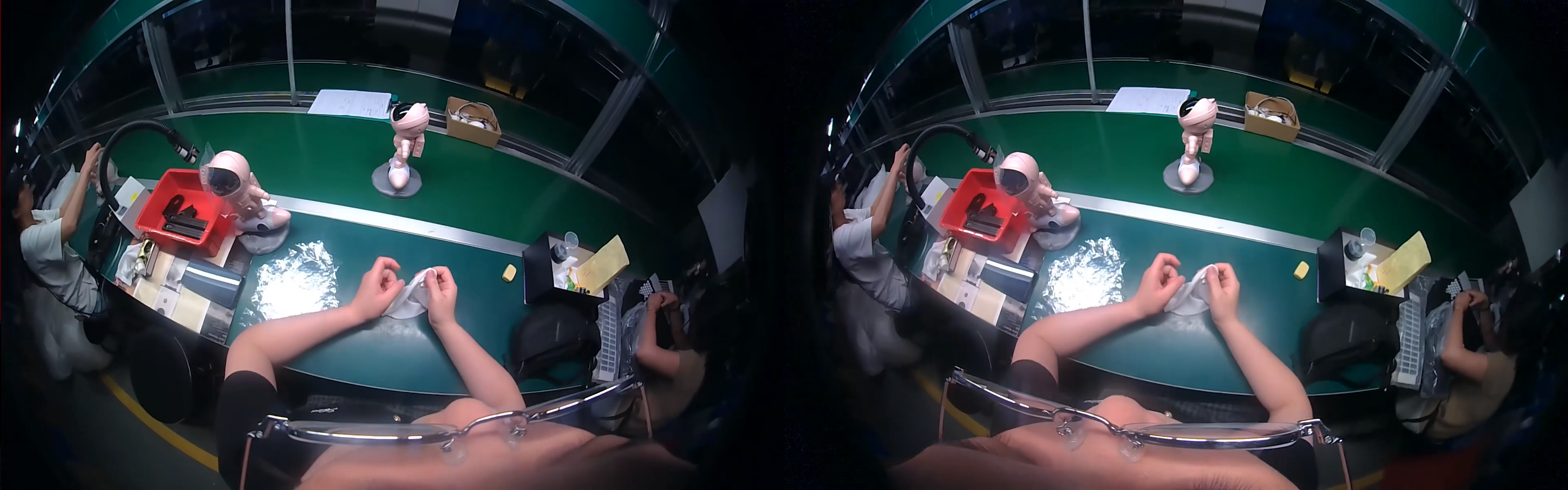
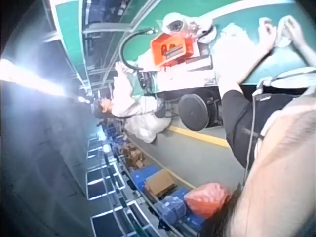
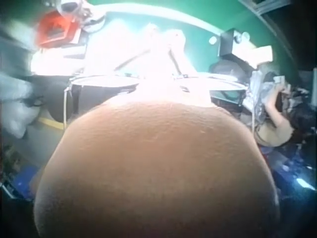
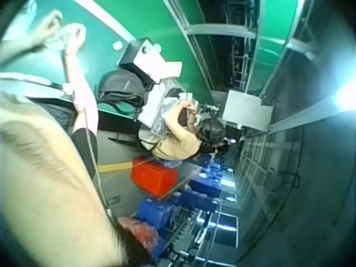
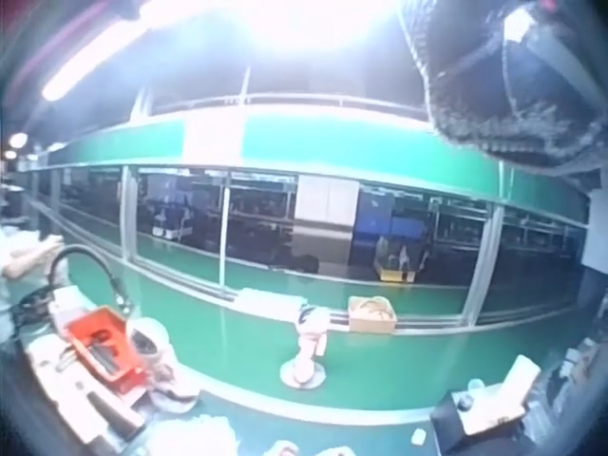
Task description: Cleaning astronaut-shaped decorative lamps using a white cloth on an assembly line.
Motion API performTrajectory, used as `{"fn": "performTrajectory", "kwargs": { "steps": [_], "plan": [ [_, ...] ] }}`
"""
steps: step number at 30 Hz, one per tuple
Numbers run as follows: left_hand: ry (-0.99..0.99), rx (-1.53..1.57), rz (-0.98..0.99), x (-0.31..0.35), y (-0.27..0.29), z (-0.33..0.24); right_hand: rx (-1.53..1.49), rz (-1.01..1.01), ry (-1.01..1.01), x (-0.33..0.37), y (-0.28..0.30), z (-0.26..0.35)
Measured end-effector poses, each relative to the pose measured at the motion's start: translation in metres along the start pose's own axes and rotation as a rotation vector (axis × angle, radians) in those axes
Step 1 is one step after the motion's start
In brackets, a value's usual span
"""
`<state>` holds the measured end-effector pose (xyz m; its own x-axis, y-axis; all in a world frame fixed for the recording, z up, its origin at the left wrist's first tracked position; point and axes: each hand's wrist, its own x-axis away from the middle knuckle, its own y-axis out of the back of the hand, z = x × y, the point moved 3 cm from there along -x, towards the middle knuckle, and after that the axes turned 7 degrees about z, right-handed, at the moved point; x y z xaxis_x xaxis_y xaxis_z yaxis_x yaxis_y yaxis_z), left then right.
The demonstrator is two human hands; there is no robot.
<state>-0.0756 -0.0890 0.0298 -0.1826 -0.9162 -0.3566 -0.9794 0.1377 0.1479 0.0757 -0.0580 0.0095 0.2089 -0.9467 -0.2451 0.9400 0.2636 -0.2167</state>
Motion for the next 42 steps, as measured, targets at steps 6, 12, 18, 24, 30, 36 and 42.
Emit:
{"fn": "performTrajectory", "kwargs": {
  "steps": [6,12,18,24,30,36,42],
  "plan": [
    [0.022,0.02,0.022,0.005,0.005,-0.011,0.072,0.011,0.075,0.006,-0.013,0.011],
    [-0.055,-0.111,-0.045,-0.001,0.007,-0.01,0.208,0.05,0.189,0.01,-0.019,0.015],
    [-0.063,-0.077,-0.092,0.0,0.008,-0.005,0.136,0.091,0.131,0.005,-0.014,0.013],
    [-0.01,0.076,-0.229,-0.004,0.016,0.011,0.136,0.125,0.024,0.002,-0.021,0.015],
    [0.083,0.307,-0.266,-0.007,0.022,0.018,0.458,0.056,-0.017,0.002,-0.008,0.005],
    [0.045,0.34,-0.213,-0.01,0.017,0.014,-0.061,0.164,-0.043,-0.001,-0.003,0.01],
    [0.044,0.153,-0.118,-0.005,0.017,0.016,-0.478,0.187,-0.288,-0.007,-0.001,0.007]
  ]
}}
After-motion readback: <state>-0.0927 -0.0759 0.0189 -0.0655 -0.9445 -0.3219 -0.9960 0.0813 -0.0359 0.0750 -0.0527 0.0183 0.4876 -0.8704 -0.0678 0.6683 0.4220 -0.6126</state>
